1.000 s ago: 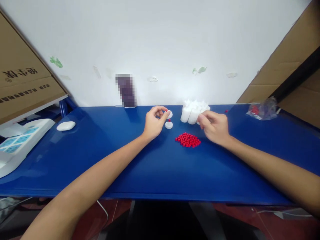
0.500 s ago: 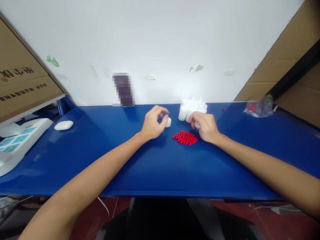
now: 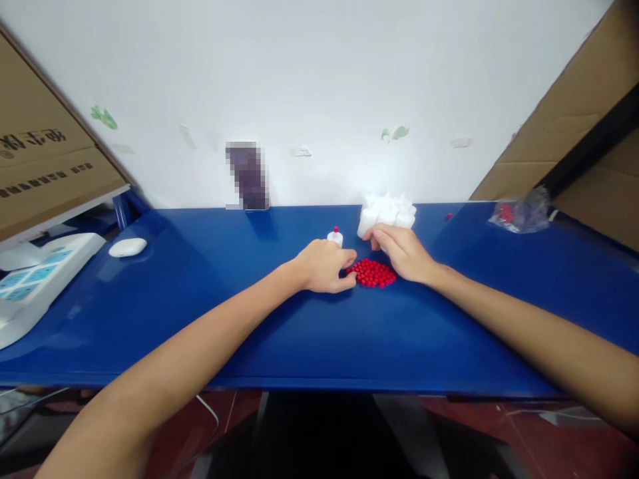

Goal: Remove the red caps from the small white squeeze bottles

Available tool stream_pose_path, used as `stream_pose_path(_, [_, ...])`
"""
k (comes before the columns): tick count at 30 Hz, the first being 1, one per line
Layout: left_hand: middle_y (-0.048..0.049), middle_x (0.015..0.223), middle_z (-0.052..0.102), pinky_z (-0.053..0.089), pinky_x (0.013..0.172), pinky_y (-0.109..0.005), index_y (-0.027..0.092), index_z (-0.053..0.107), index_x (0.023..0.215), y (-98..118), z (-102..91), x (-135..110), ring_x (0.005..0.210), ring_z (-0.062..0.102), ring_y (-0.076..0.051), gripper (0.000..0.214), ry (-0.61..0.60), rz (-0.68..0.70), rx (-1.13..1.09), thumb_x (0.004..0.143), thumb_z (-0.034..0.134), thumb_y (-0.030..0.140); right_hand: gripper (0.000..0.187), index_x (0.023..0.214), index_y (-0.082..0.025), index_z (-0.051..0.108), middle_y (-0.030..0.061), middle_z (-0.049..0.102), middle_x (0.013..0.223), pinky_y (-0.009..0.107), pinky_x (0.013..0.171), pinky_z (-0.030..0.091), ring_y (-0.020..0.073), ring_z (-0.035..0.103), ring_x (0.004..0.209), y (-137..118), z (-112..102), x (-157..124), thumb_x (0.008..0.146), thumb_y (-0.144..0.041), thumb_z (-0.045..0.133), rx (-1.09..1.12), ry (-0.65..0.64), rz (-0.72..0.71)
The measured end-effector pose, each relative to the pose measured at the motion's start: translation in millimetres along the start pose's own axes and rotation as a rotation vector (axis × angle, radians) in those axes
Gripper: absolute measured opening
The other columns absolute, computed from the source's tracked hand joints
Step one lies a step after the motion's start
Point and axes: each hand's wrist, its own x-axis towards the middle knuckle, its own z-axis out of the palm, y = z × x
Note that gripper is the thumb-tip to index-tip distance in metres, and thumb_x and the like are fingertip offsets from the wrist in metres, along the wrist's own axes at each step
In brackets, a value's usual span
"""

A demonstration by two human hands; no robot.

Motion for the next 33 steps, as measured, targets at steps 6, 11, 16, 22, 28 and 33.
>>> stream_pose_path(6, [0.0010,0.055,0.046,0.025,0.054,-0.030,0.020,0.054,0.072,0.6,-3.6,0.4,0.050,0.041,-0.015,0.024,-0.071,-0.017,-0.064,0.083,0.058,0.042,0.025,0.109,-0.020,0.064,-0.0004,0.063,0.077,0.032,0.073,0.044,0.0166,0.059,0.072,-3.2,-2.0,-0.3,0.100,-0.031,0.043,0.042,-0.039,0.006])
stream_pose_path(11, [0.0019,0.055,0.046,0.024,0.055,-0.030,0.021,0.052,0.072,-1.9,-1.8,-0.7,0.051,0.039,-0.015,0.023,-0.072,0.001,-0.083,0.085,0.055,0.039,0.023,0.103,-0.020,0.065,-0.0012,0.062,0.073,0.032,0.072,0.044,0.0169,0.059,0.070,-3.8,-1.7,0.0,0.097,-0.029,0.045,0.056,-0.021,0.043])
stream_pose_path(16, [0.0017,0.060,0.050,0.026,0.056,-0.029,0.021,0.053,0.076,-3.4,-0.4,-1.6,0.054,0.042,-0.015,0.016,-0.037,0.006,-0.108,0.083,0.055,0.035,0.022,0.103,-0.021,0.065,-0.0017,0.064,0.071,0.033,0.072,0.044,0.0179,0.061,0.069,-2.1,-0.3,-0.1,0.095,-0.029,0.047,0.015,-0.020,0.073])
stream_pose_path(22, [-0.0006,0.070,0.058,0.028,0.058,-0.029,0.020,0.052,0.079,-4.3,-0.3,-1.0,0.062,0.049,-0.016,0.016,-0.011,0.037,-0.118,0.084,0.055,0.035,0.029,0.102,-0.021,0.068,-0.0012,0.064,0.071,0.031,0.070,0.044,0.0167,0.061,0.067,-2.7,-0.5,0.3,0.100,-0.032,0.040,-0.029,-0.063,0.031])
stream_pose_path(28, [-0.0012,0.073,0.060,0.028,0.058,-0.030,0.020,0.053,0.080,-4.8,0.7,-1.3,0.063,0.050,-0.016,0.014,-0.008,0.045,-0.091,0.083,0.054,0.033,0.030,0.103,-0.021,0.068,-0.0009,0.065,0.072,0.030,0.070,0.043,0.0168,0.062,0.068,-2.8,0.9,1.1,0.101,-0.030,0.039,-0.045,-0.078,0.025])
stream_pose_path(33, [-0.0027,0.075,0.061,0.028,0.057,-0.030,0.019,0.053,0.080,-2.3,-1.4,-0.3,0.064,0.051,-0.017,0.019,-0.028,0.068,-0.063,0.087,0.052,0.037,0.030,0.102,-0.020,0.068,-0.0005,0.065,0.073,0.031,0.070,0.043,0.0171,0.063,0.069,-2.0,0.3,1.2,0.100,-0.030,0.040,-0.060,-0.098,0.036])
